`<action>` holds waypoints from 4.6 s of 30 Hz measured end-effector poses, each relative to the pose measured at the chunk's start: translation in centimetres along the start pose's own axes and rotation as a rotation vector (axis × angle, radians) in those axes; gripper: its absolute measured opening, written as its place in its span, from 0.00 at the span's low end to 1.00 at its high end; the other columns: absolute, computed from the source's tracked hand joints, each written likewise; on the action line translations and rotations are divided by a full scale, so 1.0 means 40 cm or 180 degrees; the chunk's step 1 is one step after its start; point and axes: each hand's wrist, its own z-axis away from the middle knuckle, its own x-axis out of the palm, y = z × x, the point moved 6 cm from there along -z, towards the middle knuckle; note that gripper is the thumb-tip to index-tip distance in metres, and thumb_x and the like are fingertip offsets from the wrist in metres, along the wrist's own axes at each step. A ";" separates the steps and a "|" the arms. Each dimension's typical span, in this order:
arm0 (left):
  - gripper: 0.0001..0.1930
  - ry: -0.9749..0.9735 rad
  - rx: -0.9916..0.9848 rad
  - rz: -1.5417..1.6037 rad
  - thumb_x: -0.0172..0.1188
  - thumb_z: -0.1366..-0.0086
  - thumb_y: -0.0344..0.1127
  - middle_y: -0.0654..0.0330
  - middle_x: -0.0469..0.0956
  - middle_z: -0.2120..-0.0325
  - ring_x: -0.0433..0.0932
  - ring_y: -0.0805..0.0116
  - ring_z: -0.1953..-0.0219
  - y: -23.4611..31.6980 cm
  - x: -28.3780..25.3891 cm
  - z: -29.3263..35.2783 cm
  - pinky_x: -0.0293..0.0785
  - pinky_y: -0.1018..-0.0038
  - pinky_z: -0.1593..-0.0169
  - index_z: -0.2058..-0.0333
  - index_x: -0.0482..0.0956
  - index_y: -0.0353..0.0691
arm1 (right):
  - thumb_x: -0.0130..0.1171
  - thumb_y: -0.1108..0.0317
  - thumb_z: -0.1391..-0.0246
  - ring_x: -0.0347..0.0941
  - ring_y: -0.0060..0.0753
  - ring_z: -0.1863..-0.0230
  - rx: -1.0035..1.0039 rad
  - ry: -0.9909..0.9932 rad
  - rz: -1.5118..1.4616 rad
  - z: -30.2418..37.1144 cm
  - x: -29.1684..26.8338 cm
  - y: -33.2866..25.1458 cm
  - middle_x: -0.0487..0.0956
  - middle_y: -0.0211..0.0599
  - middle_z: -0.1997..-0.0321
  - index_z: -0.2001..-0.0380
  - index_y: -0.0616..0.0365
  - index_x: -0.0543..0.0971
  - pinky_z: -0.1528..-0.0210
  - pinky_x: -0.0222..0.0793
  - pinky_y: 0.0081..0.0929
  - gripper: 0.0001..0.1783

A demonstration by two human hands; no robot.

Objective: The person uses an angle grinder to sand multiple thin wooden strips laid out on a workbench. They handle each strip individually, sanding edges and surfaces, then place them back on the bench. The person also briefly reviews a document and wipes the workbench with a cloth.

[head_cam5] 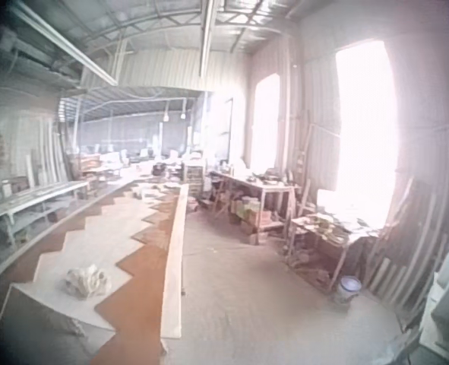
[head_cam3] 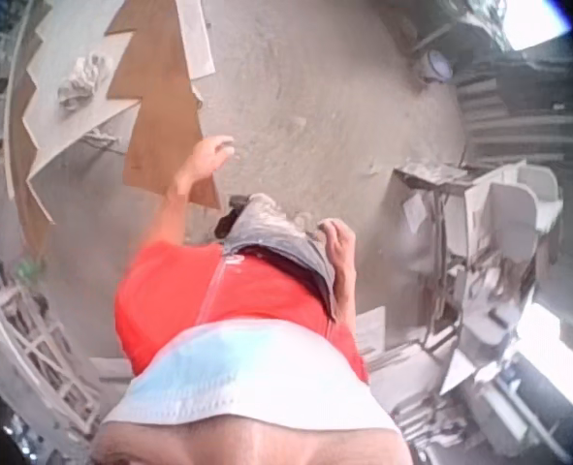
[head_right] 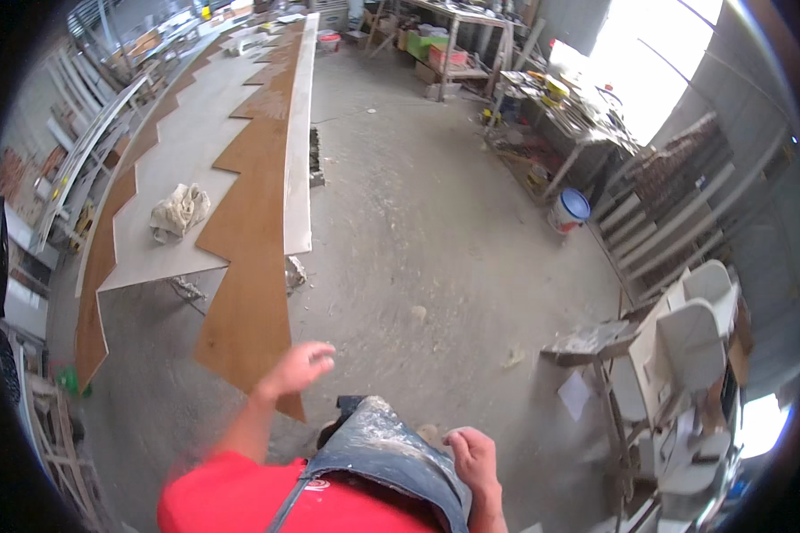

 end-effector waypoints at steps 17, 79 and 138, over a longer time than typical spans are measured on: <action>0.42 -0.1129 -0.0692 -0.0496 0.61 0.38 0.62 0.36 0.71 0.37 0.70 0.43 0.34 -0.228 0.479 -1.024 0.66 0.56 0.32 0.37 0.72 0.32 | 0.50 0.72 0.37 0.82 0.30 0.67 0.0834 -0.0237 -0.0748 -1.070 -0.245 0.199 0.86 0.43 0.69 0.72 0.67 0.78 0.61 0.79 0.28 0.12; 0.23 0.1507 -0.3018 0.0374 0.53 0.34 0.54 0.43 0.83 0.64 0.82 0.40 0.57 -0.161 -2.722 -4.310 0.76 0.49 0.54 0.64 0.85 0.38 | 0.59 0.51 0.38 0.82 0.47 0.66 -0.2046 -0.3111 0.2678 -6.156 1.546 -1.271 0.84 0.47 0.67 0.64 0.60 0.84 0.62 0.76 0.41 0.21; 0.13 0.4399 -0.1486 0.1218 0.64 0.34 0.33 0.60 0.83 0.63 0.79 0.76 0.63 0.236 -4.389 -4.349 0.76 0.74 0.57 0.54 0.82 0.32 | 0.71 0.80 0.51 0.74 0.39 0.41 0.0752 -0.6579 -0.1795 -6.416 2.514 -2.351 0.78 0.37 0.43 0.36 0.58 0.70 0.42 0.72 0.37 0.38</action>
